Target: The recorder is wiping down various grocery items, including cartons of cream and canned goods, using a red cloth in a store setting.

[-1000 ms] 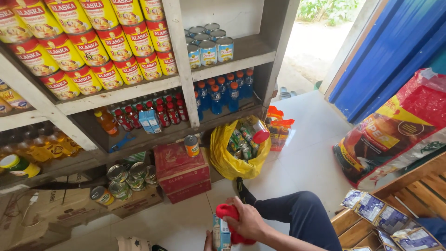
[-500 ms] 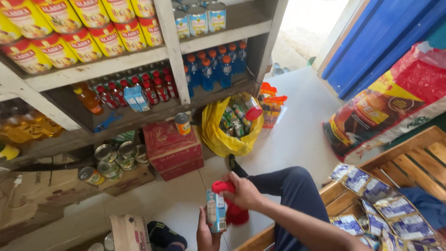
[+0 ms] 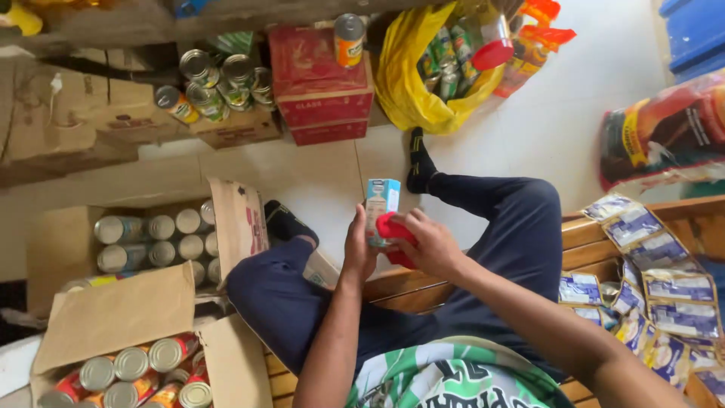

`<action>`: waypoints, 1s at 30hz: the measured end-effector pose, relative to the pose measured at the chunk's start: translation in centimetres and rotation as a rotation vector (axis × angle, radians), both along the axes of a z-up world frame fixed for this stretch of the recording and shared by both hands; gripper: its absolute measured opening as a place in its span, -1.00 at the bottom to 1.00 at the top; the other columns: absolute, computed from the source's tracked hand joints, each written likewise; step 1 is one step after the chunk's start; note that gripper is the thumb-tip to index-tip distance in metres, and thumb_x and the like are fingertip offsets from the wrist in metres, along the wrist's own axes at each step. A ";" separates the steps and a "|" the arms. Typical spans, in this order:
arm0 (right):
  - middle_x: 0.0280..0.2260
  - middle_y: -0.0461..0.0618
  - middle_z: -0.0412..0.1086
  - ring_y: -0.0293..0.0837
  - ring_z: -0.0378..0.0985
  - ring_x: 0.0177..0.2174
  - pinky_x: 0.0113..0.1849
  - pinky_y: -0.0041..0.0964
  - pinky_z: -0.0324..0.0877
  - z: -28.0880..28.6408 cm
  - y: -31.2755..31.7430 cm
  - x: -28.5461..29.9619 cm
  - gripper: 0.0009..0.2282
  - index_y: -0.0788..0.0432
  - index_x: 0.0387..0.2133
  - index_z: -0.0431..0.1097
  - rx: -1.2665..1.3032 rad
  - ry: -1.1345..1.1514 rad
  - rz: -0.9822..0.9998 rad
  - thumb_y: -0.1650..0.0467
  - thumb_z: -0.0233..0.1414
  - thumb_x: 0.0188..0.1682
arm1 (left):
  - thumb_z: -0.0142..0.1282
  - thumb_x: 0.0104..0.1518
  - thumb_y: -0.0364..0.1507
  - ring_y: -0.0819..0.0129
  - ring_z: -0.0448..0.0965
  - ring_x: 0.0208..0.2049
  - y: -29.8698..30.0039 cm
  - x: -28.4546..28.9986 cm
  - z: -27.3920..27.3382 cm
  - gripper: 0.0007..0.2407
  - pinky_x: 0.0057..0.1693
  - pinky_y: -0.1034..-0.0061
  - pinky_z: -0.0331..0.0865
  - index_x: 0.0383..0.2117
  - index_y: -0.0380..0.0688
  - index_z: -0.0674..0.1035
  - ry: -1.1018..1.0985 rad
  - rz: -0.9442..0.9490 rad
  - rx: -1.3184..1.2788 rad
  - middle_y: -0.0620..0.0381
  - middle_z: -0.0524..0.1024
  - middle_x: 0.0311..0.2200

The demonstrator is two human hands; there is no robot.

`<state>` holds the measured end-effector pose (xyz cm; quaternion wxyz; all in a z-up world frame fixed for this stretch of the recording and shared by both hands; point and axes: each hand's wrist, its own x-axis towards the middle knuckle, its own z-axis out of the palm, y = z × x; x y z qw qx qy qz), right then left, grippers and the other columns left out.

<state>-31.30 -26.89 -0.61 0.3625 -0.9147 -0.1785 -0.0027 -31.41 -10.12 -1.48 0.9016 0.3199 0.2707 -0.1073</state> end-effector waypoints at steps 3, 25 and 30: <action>-0.31 -0.11 0.45 0.18 0.60 -0.25 -0.33 0.12 0.49 0.5 -0.7 0.2 -0.63 -0.23 0.02 0.41 -0.066 0.006 0.094 0.24 0.19 -0.09 | -0.21 0.32 0.02 0.11 0.64 -0.24 0.4 0.2 -1.8 -0.44 -0.16 0.20 0.58 0.20 -0.17 0.47 -0.045 -0.223 0.397 -0.18 0.57 -0.07; -0.26 -0.05 0.36 0.15 0.58 -0.25 -0.29 0.08 0.52 1.3 -1.8 1.7 -0.56 -0.24 0.17 0.32 -0.244 0.034 -0.091 0.24 0.11 -0.04 | -0.01 0.30 -0.22 0.32 0.64 -0.23 -0.8 -1.3 -6.4 -0.58 -0.14 0.33 0.65 0.23 -0.12 0.37 -0.222 -0.240 0.236 -0.07 0.56 -0.15; -0.28 0.10 0.42 0.26 0.60 -0.22 -0.23 0.24 0.47 -0.6 -1.5 -0.1 -0.55 -0.19 0.14 0.24 -0.211 0.132 -0.161 0.24 0.12 -0.05 | -0.10 0.31 -0.12 0.34 0.64 -0.21 -0.9 -1.3 -5.7 -0.53 -0.16 0.45 0.62 0.30 0.03 0.24 -0.291 -0.255 0.098 -0.03 0.56 -0.13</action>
